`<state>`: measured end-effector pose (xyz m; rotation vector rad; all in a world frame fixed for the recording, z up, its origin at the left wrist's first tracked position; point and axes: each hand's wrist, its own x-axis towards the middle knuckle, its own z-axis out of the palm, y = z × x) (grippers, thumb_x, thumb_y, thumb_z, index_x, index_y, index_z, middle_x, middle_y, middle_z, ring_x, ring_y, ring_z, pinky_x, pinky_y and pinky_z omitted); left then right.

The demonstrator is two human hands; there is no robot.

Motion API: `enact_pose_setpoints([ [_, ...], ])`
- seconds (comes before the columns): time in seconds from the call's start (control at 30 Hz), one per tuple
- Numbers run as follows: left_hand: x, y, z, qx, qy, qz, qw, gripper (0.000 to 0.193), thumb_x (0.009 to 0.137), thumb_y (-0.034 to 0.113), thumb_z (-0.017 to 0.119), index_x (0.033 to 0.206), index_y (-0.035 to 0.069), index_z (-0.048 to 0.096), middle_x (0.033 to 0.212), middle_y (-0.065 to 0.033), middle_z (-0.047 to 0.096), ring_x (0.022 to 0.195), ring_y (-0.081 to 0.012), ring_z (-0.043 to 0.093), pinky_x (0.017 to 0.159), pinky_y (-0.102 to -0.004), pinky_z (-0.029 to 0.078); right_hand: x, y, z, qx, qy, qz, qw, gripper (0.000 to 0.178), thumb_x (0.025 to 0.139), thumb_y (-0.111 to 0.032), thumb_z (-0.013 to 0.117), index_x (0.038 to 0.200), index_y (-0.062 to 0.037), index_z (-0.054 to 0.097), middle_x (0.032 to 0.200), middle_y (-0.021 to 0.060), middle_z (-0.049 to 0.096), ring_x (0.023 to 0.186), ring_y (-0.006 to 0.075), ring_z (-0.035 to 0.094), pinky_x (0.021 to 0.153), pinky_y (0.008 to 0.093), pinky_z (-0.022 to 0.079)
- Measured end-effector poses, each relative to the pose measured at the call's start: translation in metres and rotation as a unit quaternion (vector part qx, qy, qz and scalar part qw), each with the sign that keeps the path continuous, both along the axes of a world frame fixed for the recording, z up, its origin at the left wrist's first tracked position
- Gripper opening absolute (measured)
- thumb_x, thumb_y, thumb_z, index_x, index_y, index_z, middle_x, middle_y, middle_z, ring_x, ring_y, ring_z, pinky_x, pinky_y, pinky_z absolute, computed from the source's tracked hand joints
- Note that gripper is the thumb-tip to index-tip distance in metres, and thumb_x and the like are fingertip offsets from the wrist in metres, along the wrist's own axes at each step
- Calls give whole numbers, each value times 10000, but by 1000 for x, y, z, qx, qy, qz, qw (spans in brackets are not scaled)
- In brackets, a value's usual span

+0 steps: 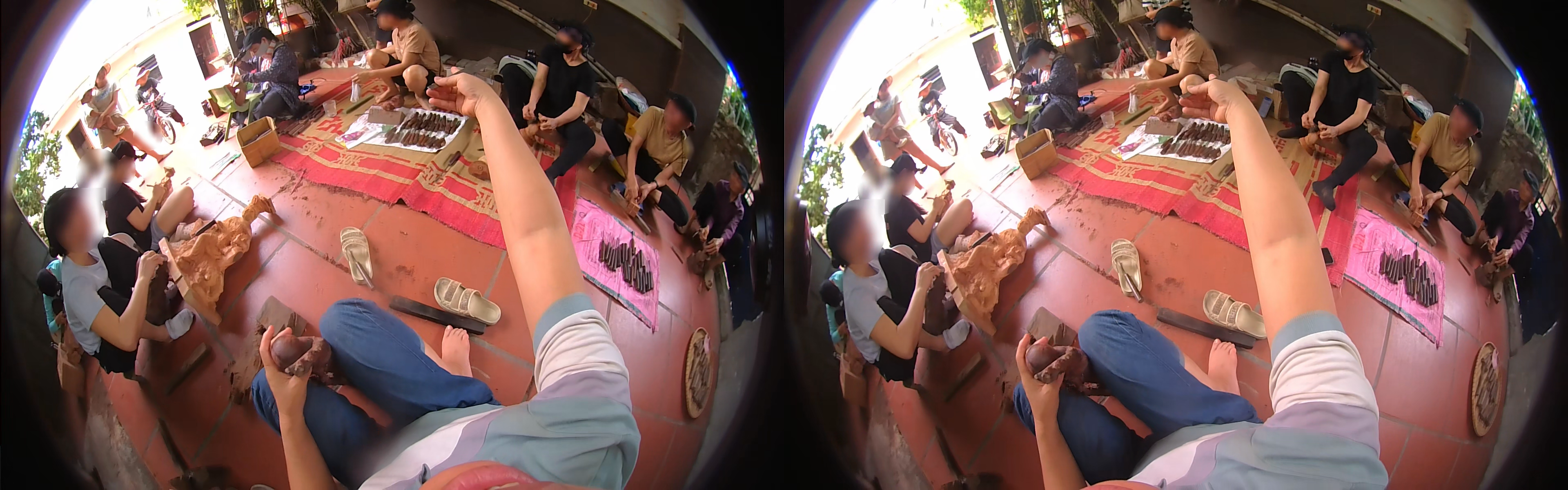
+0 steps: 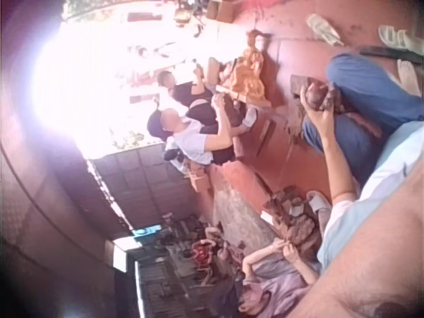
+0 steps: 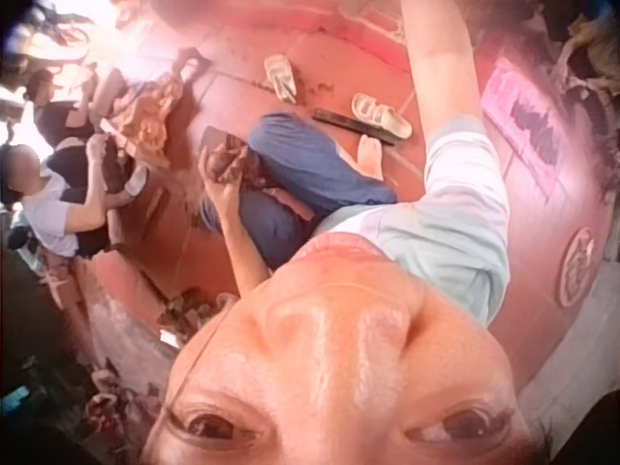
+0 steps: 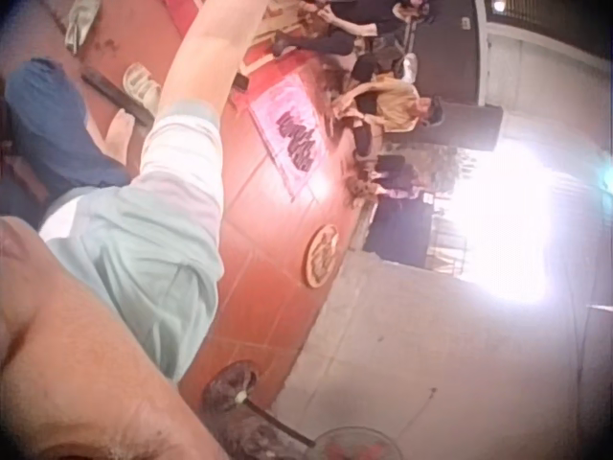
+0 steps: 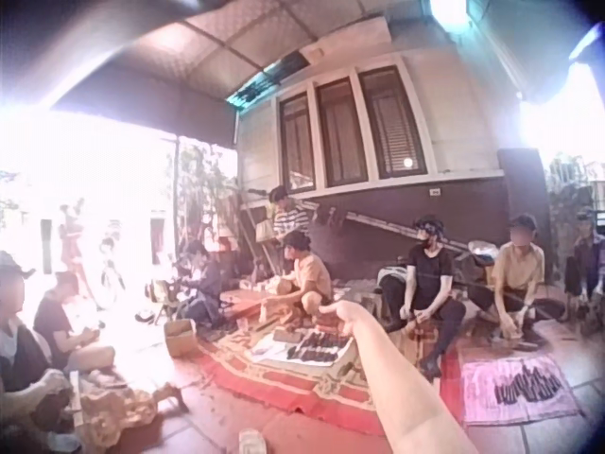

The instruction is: The person sits on the floor and carves a small piece of wood using a metal file and a chisel. They repeatedly file the surface and use the chisel to shape the wood, occasionally rotating the piece to work on different sides.

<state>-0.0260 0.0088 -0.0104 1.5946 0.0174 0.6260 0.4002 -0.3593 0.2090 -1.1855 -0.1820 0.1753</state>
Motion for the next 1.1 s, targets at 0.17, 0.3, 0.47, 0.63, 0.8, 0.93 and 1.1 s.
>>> enact_pose_setpoints([
  [0.17, -2, -14, 8, -31, 12, 32, 999, 737, 717, 44, 798, 1341, 40, 405, 1198, -109, 562, 1032, -177, 580, 907, -295, 488, -9, 13, 1, -23, 13, -64, 998, 700, 868, -12, 618, 1423, -158, 218, 958, 154, 643, 854, 282, 690, 745, 455, 601],
  [0.3, 0, -4, 15, -30, 65, 3, 997, 551, 702, -110, 678, 1215, 1, 510, 1142, -105, 616, 1041, -185, 602, 924, -304, 485, -46, 64, -15, 75, -51, -33, 995, 200, 866, -71, 658, 1044, -43, 571, 927, 124, 663, 879, 257, 680, 770, 406, 601],
  [0.47, 2, 11, 18, -50, 96, -74, 991, 593, 677, -46, 799, 1200, -8, 522, 1158, -102, 607, 1012, -166, 607, 909, -296, 501, -216, 182, -96, 33, -131, 143, 980, 145, 876, -171, 670, 920, -51, 600, 900, 80, 668, 833, 196, 670, 750, 337, 564],
  [0.63, -4, 9, 10, -74, 75, -68, 992, 635, 672, -60, 794, 1233, -18, 499, 1145, -93, 597, 1006, -158, 604, 895, -287, 501, -320, 237, -165, 37, -150, 265, 952, 123, 868, -92, 683, 887, -70, 563, 836, 1, 603, 826, 97, 594, 760, 250, 476],
  [0.8, -1, 8, 4, -65, 50, -29, 996, 610, 706, -43, 776, 1242, -17, 485, 1137, -88, 590, 1011, -157, 603, 886, -282, 500, -324, 249, -178, -11, -152, 265, 952, 153, 864, -86, 686, 908, -70, 540, 842, -10, 582, 827, 75, 565, 738, 240, 463],
  [0.93, -2, 5, 5, -76, 47, -60, 994, 619, 707, -45, 775, 1249, -14, 478, 1146, -93, 590, 1010, -169, 611, 894, -286, 501, -314, 249, -192, 30, -88, 300, 949, 149, 881, -93, 666, 926, -78, 525, 822, -17, 552, 776, 59, 548, 681, 224, 469],
  [1.1, 3, 5, 7, -70, 39, -51, 995, 633, 696, -50, 777, 1251, -6, 477, 1115, -92, 601, 981, -166, 624, 870, -284, 515, -305, 250, -188, 41, 36, 292, 955, 157, 877, -109, 678, 922, -84, 530, 876, -15, 560, 767, 68, 560, 693, 224, 470],
])
